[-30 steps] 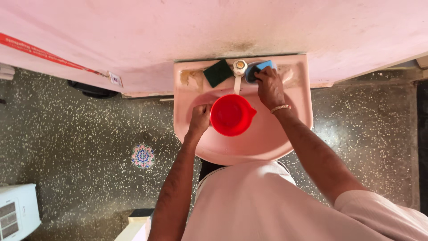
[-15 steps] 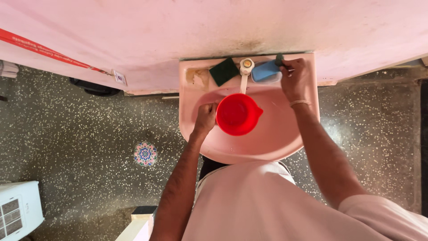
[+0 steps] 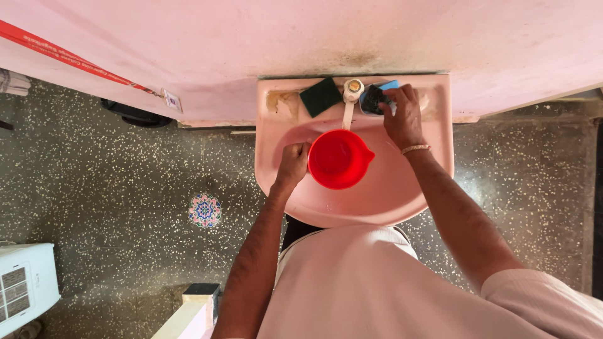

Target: The person scrubs a red plastic pitcher with a green sponge in a pink sink. They repeatedly rub the exterior and interior surfaces, rinse the pitcher under running water, and continue scrubbing until the end of the clip.

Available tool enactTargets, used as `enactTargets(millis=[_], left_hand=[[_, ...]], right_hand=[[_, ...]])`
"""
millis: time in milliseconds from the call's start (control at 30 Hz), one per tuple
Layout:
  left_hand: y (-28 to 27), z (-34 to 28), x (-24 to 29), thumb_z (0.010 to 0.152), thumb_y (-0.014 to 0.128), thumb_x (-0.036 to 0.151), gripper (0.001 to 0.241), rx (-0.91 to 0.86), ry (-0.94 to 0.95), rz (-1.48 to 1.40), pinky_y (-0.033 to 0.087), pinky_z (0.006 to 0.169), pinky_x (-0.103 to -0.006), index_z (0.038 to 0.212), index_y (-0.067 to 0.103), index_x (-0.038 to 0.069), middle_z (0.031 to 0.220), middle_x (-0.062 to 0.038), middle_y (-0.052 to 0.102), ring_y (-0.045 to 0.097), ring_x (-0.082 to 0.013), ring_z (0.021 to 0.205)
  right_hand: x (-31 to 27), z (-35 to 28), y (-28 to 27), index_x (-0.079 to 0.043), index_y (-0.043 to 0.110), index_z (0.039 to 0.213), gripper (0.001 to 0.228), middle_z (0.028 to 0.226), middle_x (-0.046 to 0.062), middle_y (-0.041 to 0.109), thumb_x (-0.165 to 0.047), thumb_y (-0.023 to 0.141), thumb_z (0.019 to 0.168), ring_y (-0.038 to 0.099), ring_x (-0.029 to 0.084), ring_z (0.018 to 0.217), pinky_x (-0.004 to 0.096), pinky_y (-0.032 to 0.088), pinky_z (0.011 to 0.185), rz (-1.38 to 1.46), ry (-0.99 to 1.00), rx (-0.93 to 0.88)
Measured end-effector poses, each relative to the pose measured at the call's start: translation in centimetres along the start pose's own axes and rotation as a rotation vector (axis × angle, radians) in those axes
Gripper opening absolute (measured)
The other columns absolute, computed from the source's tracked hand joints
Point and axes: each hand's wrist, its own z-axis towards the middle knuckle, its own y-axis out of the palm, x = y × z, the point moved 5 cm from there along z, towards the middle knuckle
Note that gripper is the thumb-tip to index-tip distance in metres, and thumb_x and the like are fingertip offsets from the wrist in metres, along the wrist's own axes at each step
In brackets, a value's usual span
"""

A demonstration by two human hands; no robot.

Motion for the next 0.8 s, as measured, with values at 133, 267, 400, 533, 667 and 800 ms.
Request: enactTargets(millis=[133, 267, 400, 533, 667, 800], left_hand=[[0.2, -0.1, 0.3, 0.107, 0.053, 0.027, 0.053, -0.009, -0.018, -0.009, 0.036, 0.044, -0.0375, 0.063, 0.053, -0.003, 0.048, -0.009, 0.045, 0.042, -0.0144, 0.041], [0.2, -0.4, 0.4, 0.108, 0.056, 0.026, 0.053, 0.001, -0.042, -0.026, 0.035, 0.044, -0.0376, 0.063, 0.051, -0.004, 0.049, -0.01, 0.043, 0.039, -0.0149, 0.043], [0.2, -0.5, 0.2, 0.107, 0.054, 0.027, 0.053, 0.007, -0.022, 0.012, 0.035, 0.044, -0.0386, 0.064, 0.051, -0.004, 0.048, -0.011, 0.042, 0.039, -0.0167, 0.041], [0.0, -0.4, -0.2, 0.108, 0.054, 0.027, 0.054, 0.02, 0.01, 0.034, 0.035, 0.046, -0.0401, 0.064, 0.051, -0.005, 0.049, -0.014, 0.042, 0.039, -0.0189, 0.042], [0.1, -0.4, -0.2, 0.108, 0.053, 0.027, 0.053, 0.012, 0.02, 0.06, 0.035, 0.046, -0.0406, 0.066, 0.05, -0.005, 0.05, -0.015, 0.042, 0.038, -0.0211, 0.043], [0.2, -0.1, 0.3, 0.107, 0.053, 0.026, 0.051, 0.017, 0.059, 0.038, 0.035, 0.046, -0.0404, 0.066, 0.051, -0.005, 0.051, -0.015, 0.045, 0.041, -0.0204, 0.042]], right_hand=[[-0.5, 0.2, 0.1, -0.001, 0.068, 0.105, 0.033, 0.112, 0.017, 0.063, -0.004, 0.085, 0.076, 0.059, 0.039, 0.106, 0.048, 0.051, 0.09, -0.012, -0.121, -0.028], [-0.2, 0.4, 1.0, -0.004, 0.069, 0.105, 0.03, 0.109, 0.013, 0.061, -0.008, 0.085, 0.08, 0.058, 0.036, 0.106, 0.047, 0.05, 0.092, -0.13, -0.085, 0.014], [0.9, -0.2, 0.8, -0.003, 0.068, 0.103, 0.038, 0.108, 0.015, 0.06, -0.021, 0.091, 0.079, 0.056, 0.037, 0.104, 0.049, 0.047, 0.092, -0.225, -0.004, 0.052], [1.7, -0.1, -0.3, -0.003, 0.068, 0.101, 0.039, 0.109, 0.014, 0.059, -0.027, 0.09, 0.081, 0.055, 0.035, 0.106, 0.048, 0.045, 0.092, -0.31, 0.107, 0.053], [1.4, -0.2, -1.3, -0.003, 0.066, 0.1, 0.043, 0.108, 0.015, 0.056, -0.03, 0.091, 0.078, 0.052, 0.035, 0.105, 0.048, 0.044, 0.091, -0.33, 0.154, 0.071], [0.7, -0.3, -1.3, -0.003, 0.067, 0.107, 0.048, 0.11, 0.014, 0.056, -0.028, 0.091, 0.074, 0.051, 0.034, 0.107, 0.05, 0.038, 0.085, -0.33, 0.098, 0.086]])
